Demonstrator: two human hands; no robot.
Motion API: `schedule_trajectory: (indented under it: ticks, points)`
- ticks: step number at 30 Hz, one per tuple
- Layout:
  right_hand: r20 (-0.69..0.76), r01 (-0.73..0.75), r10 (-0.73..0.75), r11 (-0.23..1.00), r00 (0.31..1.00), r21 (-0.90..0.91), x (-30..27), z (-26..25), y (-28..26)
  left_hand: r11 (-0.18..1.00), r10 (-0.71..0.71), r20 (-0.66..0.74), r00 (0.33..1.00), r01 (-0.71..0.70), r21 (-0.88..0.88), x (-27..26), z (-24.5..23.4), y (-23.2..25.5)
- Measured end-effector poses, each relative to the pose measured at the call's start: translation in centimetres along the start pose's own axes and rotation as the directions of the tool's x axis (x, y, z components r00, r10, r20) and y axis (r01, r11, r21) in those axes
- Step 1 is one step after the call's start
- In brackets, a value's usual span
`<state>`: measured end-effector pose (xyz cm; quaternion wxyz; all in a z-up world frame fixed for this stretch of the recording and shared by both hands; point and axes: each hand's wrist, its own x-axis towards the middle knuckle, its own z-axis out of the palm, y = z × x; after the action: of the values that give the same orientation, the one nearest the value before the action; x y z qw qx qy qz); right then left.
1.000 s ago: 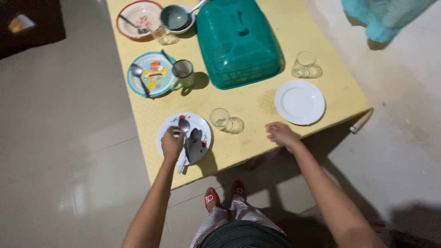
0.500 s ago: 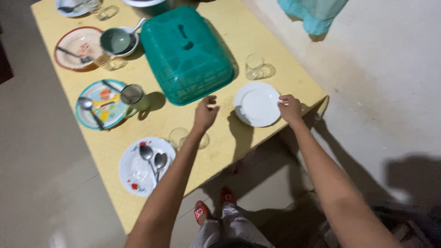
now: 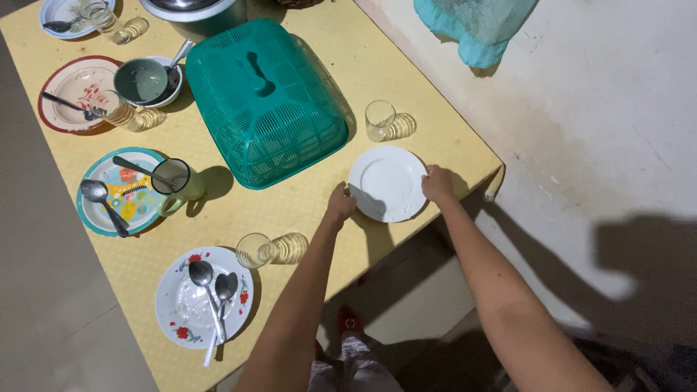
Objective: Clearing dishes and food from a dining table after a meal.
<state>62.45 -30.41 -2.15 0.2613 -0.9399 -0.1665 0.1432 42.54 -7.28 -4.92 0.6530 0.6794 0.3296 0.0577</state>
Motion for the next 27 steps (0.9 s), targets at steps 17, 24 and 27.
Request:
schedule_trajectory:
  ticks: [17, 24, 27]
  points:
    - [0.197, -0.162, 0.117, 0.959, 0.973, 0.233, -5.6, -5.5, -6.7, 0.979, -0.162, -0.009, 0.987, 0.159, -0.128, -9.7, -4.3, 10.8]
    - [0.161, -0.021, -0.057, 0.895, 0.985, 0.445, -10.8, -10.5, -17.9, 0.947, -0.011, 0.04, 0.999, 0.024, -0.321, -15.3, -12.0, 14.6]
    - [0.205, -0.005, -0.097, 0.895, 0.974, 0.446, -13.8, -10.6, -23.8, 0.944, 0.005, -0.016, 1.0, -0.01, -0.328, -18.7, -17.3, 16.0]
